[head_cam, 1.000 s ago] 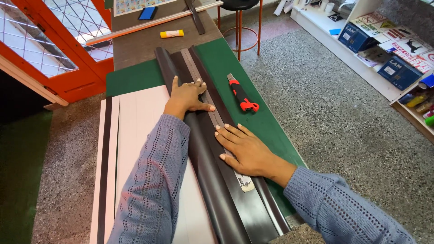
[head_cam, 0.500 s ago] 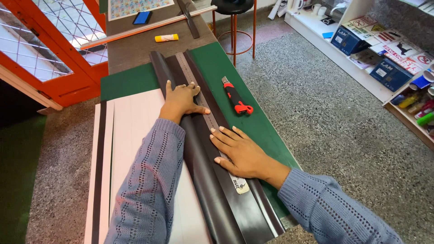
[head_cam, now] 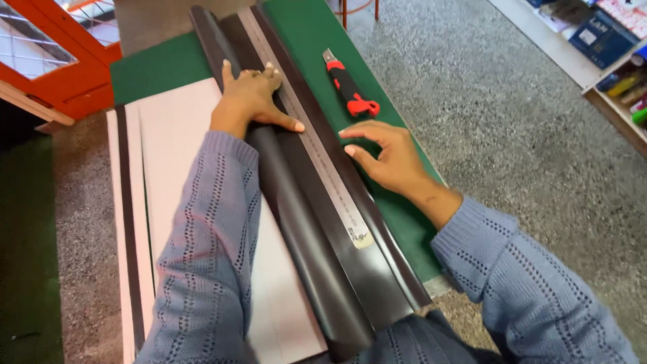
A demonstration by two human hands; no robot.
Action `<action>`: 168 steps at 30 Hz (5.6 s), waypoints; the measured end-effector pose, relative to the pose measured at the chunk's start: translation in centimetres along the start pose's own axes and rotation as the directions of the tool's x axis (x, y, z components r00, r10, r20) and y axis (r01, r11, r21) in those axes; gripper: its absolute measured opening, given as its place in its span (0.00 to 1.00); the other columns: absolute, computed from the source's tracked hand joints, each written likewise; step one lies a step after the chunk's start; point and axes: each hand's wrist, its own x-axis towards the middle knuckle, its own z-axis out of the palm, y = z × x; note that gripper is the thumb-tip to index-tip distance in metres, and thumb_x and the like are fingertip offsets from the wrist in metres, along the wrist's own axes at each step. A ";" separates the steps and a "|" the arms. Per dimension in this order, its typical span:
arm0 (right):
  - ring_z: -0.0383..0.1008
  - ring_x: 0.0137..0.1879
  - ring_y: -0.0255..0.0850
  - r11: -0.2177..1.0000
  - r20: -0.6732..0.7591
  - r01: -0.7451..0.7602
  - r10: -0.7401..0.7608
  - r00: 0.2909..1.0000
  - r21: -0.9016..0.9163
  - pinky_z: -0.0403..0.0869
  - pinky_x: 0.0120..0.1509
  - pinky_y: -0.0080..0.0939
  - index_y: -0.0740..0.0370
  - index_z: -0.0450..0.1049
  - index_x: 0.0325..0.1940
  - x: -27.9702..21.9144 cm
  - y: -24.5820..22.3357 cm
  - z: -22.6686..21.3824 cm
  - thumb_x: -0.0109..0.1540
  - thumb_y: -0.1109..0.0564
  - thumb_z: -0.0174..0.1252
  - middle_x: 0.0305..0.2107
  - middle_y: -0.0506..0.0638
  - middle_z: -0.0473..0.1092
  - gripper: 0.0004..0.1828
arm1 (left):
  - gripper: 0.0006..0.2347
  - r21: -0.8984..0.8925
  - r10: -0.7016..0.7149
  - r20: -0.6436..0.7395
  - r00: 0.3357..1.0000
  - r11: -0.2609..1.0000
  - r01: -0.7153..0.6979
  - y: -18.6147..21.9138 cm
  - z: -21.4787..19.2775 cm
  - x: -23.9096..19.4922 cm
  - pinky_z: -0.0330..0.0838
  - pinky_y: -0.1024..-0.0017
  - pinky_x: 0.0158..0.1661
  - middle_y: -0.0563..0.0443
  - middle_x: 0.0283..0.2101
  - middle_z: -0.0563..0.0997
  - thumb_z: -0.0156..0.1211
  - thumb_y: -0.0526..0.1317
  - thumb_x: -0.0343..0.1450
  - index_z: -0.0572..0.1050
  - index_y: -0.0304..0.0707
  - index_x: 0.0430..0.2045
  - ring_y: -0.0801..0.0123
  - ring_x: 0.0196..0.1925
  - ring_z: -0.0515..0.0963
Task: Cutting and trimming flexible sheet material using a ruler and utility knife on a cutting mat.
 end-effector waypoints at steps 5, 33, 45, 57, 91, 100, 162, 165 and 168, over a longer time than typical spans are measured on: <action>0.80 0.50 0.41 0.998 -0.059 -0.007 0.003 0.998 -0.070 0.73 0.58 0.39 0.58 0.81 0.46 0.1 0.5 -0.1 0.64 0.62 0.61 0.42 0.49 0.79 0.08 | 0.60 0.006 0.006 -0.054 0.999 1.000 -0.006 -0.3 0.6 0.6 0.21 0.30 0.68 0.51 0.79 0.49 0.63 0.78 0.48 0.51 0.46 0.74 0.51 0.79 0.48; 0.80 0.25 0.44 0.845 0.097 -0.495 0.520 0.848 -0.205 0.82 0.22 0.47 0.57 0.64 0.60 26.5 7.4 12.6 0.67 0.57 0.47 0.37 0.61 0.74 0.17 | 0.52 0.082 -0.111 0.110 0.988 0.991 0.102 1.5 -1.3 1.8 0.17 0.25 0.66 0.42 0.74 0.57 0.69 0.78 0.47 0.69 0.57 0.66 0.57 0.78 0.47; 0.81 0.25 0.40 0.830 0.106 -0.375 0.453 0.885 -0.413 0.83 0.44 0.45 0.49 0.69 0.68 27.5 11.0 14.0 0.66 0.47 0.55 0.21 0.53 0.78 0.26 | 0.53 -0.054 -0.085 0.058 0.995 0.995 0.088 1.8 -0.2 3.6 0.10 0.27 0.66 0.36 0.71 0.63 0.80 0.71 0.41 0.73 0.40 0.60 0.47 0.75 0.53; 0.78 0.19 0.47 0.779 0.282 -0.142 0.382 0.880 -0.610 0.81 0.44 0.49 0.60 0.78 0.52 32.7 10.7 14.5 0.67 0.53 0.49 0.29 0.61 0.78 0.16 | 0.61 0.118 -0.058 0.214 0.975 0.992 0.033 1.7 -1.7 2.2 0.17 0.26 0.66 0.32 0.79 0.43 0.65 0.80 0.47 0.54 0.45 0.74 0.51 0.82 0.32; 0.73 0.47 0.75 0.752 0.311 -0.031 0.309 0.899 -0.658 0.71 0.51 0.71 0.55 0.73 0.65 23.2 6.6 10.6 0.62 0.55 0.50 0.39 0.70 0.76 0.25 | 0.64 0.147 0.024 0.159 0.987 0.988 -0.048 1.2 -1.3 2.6 0.13 0.29 0.66 0.45 0.81 0.32 0.64 0.80 0.44 0.41 0.65 0.76 0.52 0.82 0.27; 0.72 0.43 0.79 0.732 0.326 -0.011 0.317 0.890 -0.681 0.69 0.45 0.75 0.61 0.70 0.55 17.9 3.9 8.8 0.66 0.55 0.51 0.35 0.72 0.75 0.15 | 0.67 0.149 0.031 0.118 0.992 0.988 -0.048 1.1 -0.4 3.8 0.13 0.31 0.67 0.33 0.78 0.46 0.64 0.83 0.40 0.48 0.51 0.76 0.48 0.82 0.36; 0.72 0.34 0.62 0.436 -0.006 -0.180 0.371 0.929 -0.882 0.68 0.40 0.61 0.39 0.54 0.81 -10.2 -6.6 -4.4 0.69 0.49 0.49 0.41 0.61 0.67 0.34 | 0.38 0.163 -0.020 -0.325 0.946 0.984 0.076 6.0 2.6 4.6 0.32 0.31 0.69 0.33 0.76 0.54 0.58 0.41 0.71 0.43 0.33 0.74 0.49 0.77 0.56; 0.72 0.36 0.59 0.308 0.009 -0.045 0.171 0.985 -0.950 0.70 0.37 0.59 0.38 0.63 0.78 -9.1 -2.8 -3.3 0.65 0.49 0.58 0.36 0.58 0.67 0.35 | 0.35 0.161 0.001 -0.580 0.814 0.980 0.114 5.1 2.8 2.7 0.59 0.35 0.60 0.43 0.60 0.77 0.64 0.42 0.66 0.55 0.43 0.70 0.53 0.56 0.79; 0.71 0.37 0.57 0.331 0.082 0.040 0.115 0.990 -0.943 0.71 0.36 0.58 0.40 0.67 0.74 -9.2 -2.5 -3.2 0.64 0.45 0.60 0.43 0.57 0.69 0.33 | 0.48 0.110 -0.007 -0.468 0.884 0.992 0.065 0.8 -0.7 -3.1 0.69 0.52 0.43 0.49 0.51 0.81 0.76 0.61 0.60 0.53 0.44 0.72 0.55 0.53 0.81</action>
